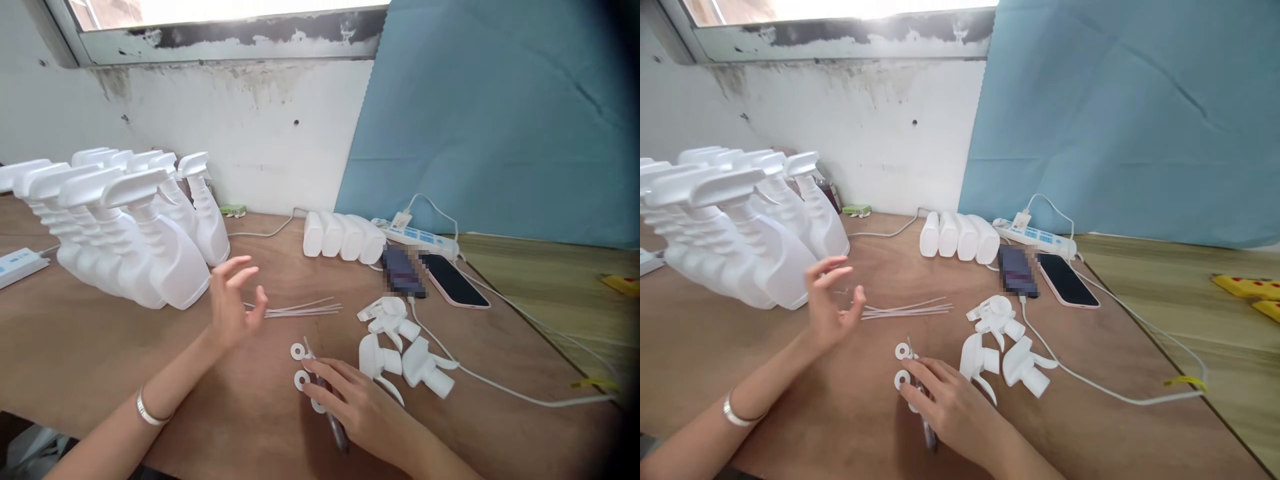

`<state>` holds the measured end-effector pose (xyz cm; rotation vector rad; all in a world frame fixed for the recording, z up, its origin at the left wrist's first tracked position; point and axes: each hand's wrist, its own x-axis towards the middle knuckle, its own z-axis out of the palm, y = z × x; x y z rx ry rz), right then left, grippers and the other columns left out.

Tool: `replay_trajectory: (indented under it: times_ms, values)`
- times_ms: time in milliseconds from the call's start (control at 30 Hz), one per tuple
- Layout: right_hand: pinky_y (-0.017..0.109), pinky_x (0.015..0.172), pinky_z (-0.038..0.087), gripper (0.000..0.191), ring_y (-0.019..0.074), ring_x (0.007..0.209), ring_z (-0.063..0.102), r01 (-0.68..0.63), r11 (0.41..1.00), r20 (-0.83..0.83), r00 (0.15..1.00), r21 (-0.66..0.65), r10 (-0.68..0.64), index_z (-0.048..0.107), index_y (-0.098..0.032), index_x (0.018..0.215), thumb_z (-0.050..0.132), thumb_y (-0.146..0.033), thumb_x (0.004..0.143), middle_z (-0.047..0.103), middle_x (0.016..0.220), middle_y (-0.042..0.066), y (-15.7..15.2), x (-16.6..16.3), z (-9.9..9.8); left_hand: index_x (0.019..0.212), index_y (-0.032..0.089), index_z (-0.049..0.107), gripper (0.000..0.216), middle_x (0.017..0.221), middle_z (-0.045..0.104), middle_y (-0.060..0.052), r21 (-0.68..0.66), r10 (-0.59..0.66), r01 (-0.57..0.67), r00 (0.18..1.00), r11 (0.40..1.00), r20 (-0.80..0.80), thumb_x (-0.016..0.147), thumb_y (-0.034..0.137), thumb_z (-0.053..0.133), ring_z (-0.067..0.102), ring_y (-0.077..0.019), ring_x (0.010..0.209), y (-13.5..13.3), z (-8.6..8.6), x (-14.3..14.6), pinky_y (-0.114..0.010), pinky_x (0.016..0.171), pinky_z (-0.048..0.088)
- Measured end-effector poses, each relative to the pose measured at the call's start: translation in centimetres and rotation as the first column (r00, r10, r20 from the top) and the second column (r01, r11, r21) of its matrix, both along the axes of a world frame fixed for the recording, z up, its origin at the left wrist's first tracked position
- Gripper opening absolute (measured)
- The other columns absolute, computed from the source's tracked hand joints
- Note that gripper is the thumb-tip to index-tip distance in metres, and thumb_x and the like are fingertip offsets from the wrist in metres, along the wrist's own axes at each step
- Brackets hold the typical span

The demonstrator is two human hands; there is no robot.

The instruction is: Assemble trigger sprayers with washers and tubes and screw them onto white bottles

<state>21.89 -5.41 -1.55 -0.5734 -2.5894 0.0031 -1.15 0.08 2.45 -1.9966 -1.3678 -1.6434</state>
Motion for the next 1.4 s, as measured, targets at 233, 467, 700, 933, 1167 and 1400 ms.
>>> replay_trajectory:
  times_ms: [233, 467, 700, 933, 1167, 1400]
  values:
    - [0.033, 0.079, 0.052, 0.041, 0.0191, 0.096, 0.056, 0.076, 0.997, -0.003, 0.997, -0.003, -0.076, 0.054, -0.015, 0.109, 0.03, 0.001, 0.08, 0.054, 0.117, 0.012, -0.1, 0.3, -0.1, 0.118, 0.004, 0.03, 0.075, 0.118, 0.03, -0.02, 0.22, 0.56, -0.55, 0.828, 0.806, 0.021, 0.055, 0.017, 0.067, 0.029, -0.028, 0.115, 0.9, 4.1, -6.9, -0.042, 0.092, 0.031]
    - [0.041, 0.073, 0.052, 0.036, 0.0258, 0.093, 0.056, 0.436, 0.9, 0.035, 0.899, 0.017, -0.436, 0.054, -0.011, 0.1, 0.032, 0.0, 0.073, 0.053, 0.112, 0.016, 0.2, 0.7, -1.1, 0.119, 0.011, 0.028, 0.071, 0.12, 0.034, -0.015, 0.129, 0.479, -0.491, 0.87, 0.862, 0.116, 0.06, 0.017, 0.067, 0.046, -0.0199, 0.1, 1.7, 4.3, -9.0, -0.034, 0.085, 0.04]
    - [0.04, 0.077, 0.05, 0.033, 0.025, 0.096, 0.053, 0.416, 0.906, -0.033, 0.907, -0.078, -0.42, 0.049, -0.014, 0.104, 0.035, -0.004, 0.076, 0.053, 0.108, 0.013, -0.1, 0.5, -0.5, 0.115, 0.013, 0.031, 0.066, 0.107, 0.053, -0.012, 0.035, 0.446, -0.468, 0.86, 0.883, 0.249, 0.062, 0.02, 0.069, 0.053, -0.0163, 0.086, 2.7, 4.6, -8.3, -0.03, 0.074, 0.043]
    - [0.038, 0.088, 0.045, 0.031, 0.0207, 0.106, 0.049, 0.183, 0.917, -0.218, 0.937, -0.354, -0.272, 0.044, -0.018, 0.112, 0.037, -0.009, 0.083, 0.049, 0.113, 0.011, -0.7, 0.5, 0.4, 0.081, 0.014, 0.056, 0.035, 0.077, 0.055, 0.0, 0.024, 0.435, -0.455, 0.865, 0.89, 0.251, 0.054, 0.026, 0.074, 0.049, -0.0108, 0.06, 0.2, 7.6, -6.7, -0.024, 0.056, 0.04]
    - [0.04, 0.09, 0.042, 0.067, 0.0222, 0.109, 0.049, -0.444, 0.226, -0.495, 0.814, -0.867, -0.302, 0.034, -0.025, 0.123, 0.067, -0.047, 0.07, 0.042, 0.126, 0.011, -1.2, 0.3, 1.4, 0.079, 0.015, 0.058, 0.03, 0.069, 0.053, 0.001, -0.093, -0.078, 0.212, 0.678, 0.973, 0.73, 0.054, 0.019, 0.073, 0.05, -0.0099, 0.06, -3.8, 7.8, -1.7, -0.02, 0.054, 0.044]
    - [0.035, 0.087, 0.042, 0.059, 0.0217, 0.104, 0.051, -0.623, -0.03, -0.548, 0.71, -0.782, -0.443, 0.045, -0.023, 0.116, 0.074, -0.031, 0.065, 0.054, 0.112, 0.006, -0.9, 0.4, 2.1, 0.072, 0.017, 0.055, 0.022, 0.077, 0.049, 0.0, -0.058, -0.289, 0.778, 0.3, 0.626, 0.909, 0.062, 0.035, 0.064, 0.049, -0.012, 0.067, -3.8, 6.8, 1.0, -0.022, 0.057, 0.046]
